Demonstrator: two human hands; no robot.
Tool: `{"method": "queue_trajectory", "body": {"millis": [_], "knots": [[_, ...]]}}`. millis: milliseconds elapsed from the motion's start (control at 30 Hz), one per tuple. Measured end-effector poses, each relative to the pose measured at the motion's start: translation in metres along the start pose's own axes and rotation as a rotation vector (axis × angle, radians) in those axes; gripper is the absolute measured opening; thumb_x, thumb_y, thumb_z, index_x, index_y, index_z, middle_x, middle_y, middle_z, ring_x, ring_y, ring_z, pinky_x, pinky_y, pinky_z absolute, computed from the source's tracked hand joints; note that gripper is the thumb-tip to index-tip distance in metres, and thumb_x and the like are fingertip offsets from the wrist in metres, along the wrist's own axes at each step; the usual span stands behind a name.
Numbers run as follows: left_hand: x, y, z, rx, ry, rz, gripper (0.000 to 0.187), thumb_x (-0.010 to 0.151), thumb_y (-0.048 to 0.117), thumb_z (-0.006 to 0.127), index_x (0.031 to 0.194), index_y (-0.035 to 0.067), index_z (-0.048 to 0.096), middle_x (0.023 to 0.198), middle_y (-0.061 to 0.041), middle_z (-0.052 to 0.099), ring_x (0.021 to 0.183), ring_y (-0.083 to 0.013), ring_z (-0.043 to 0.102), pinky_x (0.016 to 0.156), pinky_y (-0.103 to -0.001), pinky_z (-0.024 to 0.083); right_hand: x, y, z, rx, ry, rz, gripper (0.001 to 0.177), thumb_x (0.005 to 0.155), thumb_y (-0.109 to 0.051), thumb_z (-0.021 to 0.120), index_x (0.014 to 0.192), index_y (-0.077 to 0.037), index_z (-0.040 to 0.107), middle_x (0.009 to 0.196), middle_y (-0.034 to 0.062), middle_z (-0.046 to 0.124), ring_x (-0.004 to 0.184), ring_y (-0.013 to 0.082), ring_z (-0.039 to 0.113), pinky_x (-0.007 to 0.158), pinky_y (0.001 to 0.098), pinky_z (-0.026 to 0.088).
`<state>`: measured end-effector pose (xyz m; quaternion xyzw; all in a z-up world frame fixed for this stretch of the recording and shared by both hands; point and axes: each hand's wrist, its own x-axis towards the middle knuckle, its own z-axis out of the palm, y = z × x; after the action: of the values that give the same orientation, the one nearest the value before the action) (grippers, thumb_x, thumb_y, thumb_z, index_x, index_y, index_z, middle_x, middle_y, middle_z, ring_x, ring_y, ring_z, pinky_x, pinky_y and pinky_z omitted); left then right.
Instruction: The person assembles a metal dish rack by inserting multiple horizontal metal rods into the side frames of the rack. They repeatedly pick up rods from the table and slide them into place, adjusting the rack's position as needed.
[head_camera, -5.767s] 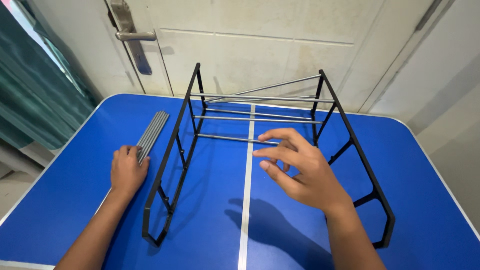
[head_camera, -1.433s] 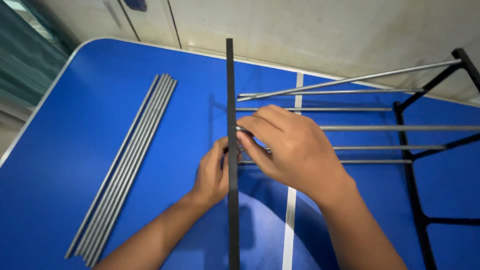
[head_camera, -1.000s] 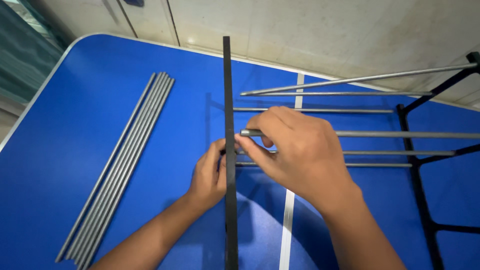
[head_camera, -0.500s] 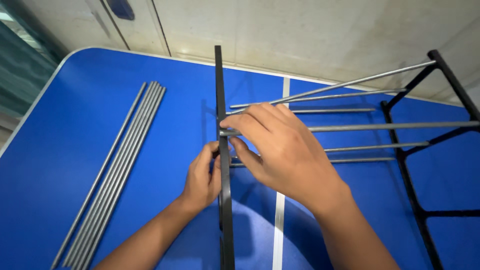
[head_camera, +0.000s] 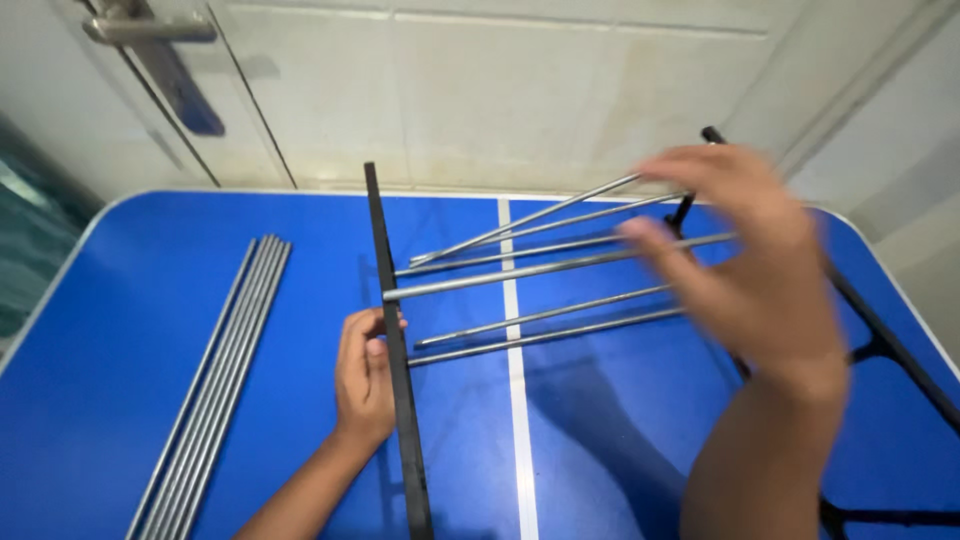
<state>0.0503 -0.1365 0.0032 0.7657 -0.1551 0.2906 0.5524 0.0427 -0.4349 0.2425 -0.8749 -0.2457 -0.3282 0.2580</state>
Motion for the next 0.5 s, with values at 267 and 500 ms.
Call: {"method": "queue_trajectory", "body": {"millis": [267,500], "knots": [[0.028,0.023,-0.016,-0.176,0.259,-0.017,0.021,0.112,0.018,0.050,0.124,0.001,0.051,0.117,-0.008,0.056,0.107,-0.0163,0.057,0.099,-0.032,0.048,-0.055,0.102,-0.063,-0.116,0.196,0.526,0.033,0.093,-0.015,0.080,0.122,0.000,0.072,0.113,0.0125,0.075,0.100,0.0207,0.072,0.085,0.0345,0.056],[0.085,0.108,-0.036,0.302,0.019,0.221,0.009,0.101,0.006,0.064,0.108,0.000,0.066,0.106,-0.014,0.066,0.100,-0.0266,0.064,0.089,-0.038,0.052,-0.074,0.167,-0.054,-0.015,0.006,0.775,0.037,0.084,-0.013,0.079,0.120,-0.003,0.073,0.109,0.0134,0.076,0.096,0.0224,0.072,0.078,0.0384,0.058]]}}
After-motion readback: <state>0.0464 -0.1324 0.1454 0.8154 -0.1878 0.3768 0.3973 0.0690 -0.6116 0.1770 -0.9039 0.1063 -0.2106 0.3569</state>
